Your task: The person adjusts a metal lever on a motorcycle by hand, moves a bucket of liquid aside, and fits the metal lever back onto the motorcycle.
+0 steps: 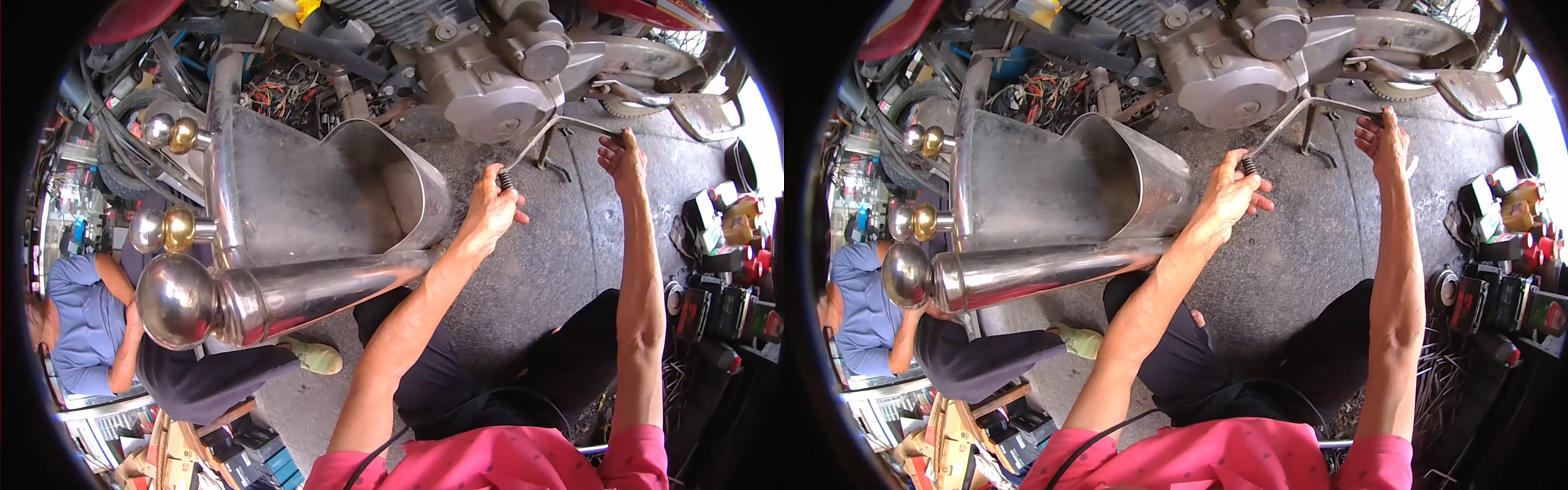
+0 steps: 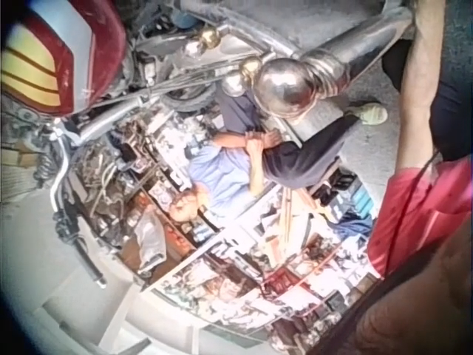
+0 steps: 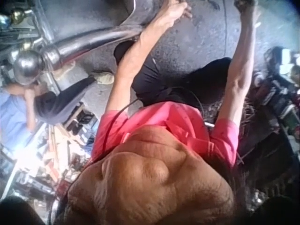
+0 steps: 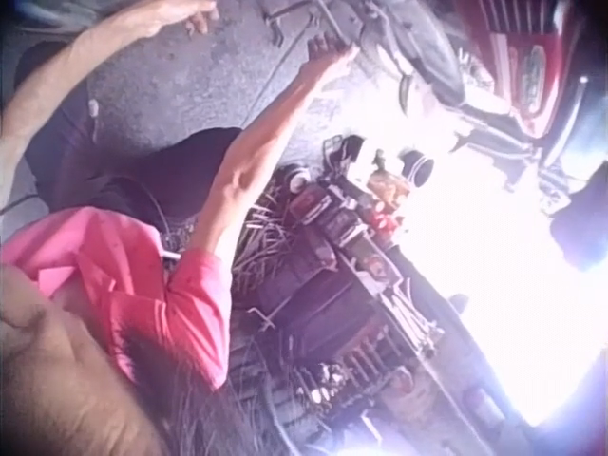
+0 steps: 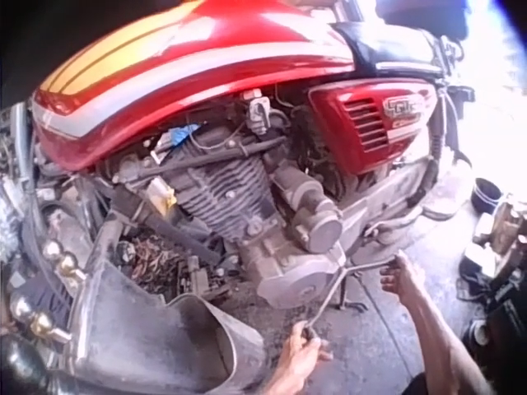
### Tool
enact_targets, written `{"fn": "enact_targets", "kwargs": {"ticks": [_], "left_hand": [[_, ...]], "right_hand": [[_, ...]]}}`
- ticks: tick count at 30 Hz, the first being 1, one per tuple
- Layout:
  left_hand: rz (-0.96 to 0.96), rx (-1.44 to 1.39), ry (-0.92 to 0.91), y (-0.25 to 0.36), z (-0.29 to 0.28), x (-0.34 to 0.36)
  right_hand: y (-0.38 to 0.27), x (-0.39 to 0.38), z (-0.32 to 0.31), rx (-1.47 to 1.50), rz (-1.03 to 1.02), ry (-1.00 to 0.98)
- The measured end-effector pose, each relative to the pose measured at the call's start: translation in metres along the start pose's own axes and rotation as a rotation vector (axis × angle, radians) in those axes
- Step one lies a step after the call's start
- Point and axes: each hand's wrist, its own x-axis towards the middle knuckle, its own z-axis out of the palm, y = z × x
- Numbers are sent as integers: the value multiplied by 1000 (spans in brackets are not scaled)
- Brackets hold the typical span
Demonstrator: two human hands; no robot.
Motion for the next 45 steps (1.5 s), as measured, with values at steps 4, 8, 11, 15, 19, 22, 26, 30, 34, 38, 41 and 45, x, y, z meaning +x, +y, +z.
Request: {"fn": "enact_targets", "kwargs": {"ticks": [4, 8, 11, 15, 19, 22, 26, 30, 34, 38, 41, 45], "left_hand": [[-7, 15, 54, -2, 1, -1], [-6, -58, 74, -1, 1, -1], [-6, -81, 70, 0, 3, 0], [21, -41, 76, -6, -1, 5], [56, -63, 36, -8, -1, 5], [64, -52, 35, -5, -1, 3], [76, -61, 42, -7, -1, 3], [73, -35, 48, -7, 0, 2], [79, -37, 40, -6, 1, 2], [75, -34, 37, -6, 0, 2], [75, -26, 43, -5, 0, 2], [83, -21, 44, -6, 0, 2]], "right_hand": [[-1, -5, 4, -6, 2, 5], [-2, -6, 5, -22, -6, 15], [-4, -5, 4, -37, -19, 15], [-3, -6, 7, -49, -19, 16], [-3, -7, 6, -59, -15, 23], [-4, -6, 5, -57, -23, 13], [-4, -7, 7, -63, -20, 8], [-4, -9, 8, -70, -17, 18], [-5, -9, 7, -69, -6, 35], [-4, -8, 7, -66, -15, 19], [-3, -6, 6, -66, -15, 19], [-3, -7, 7, -68, -11, 18]]}}
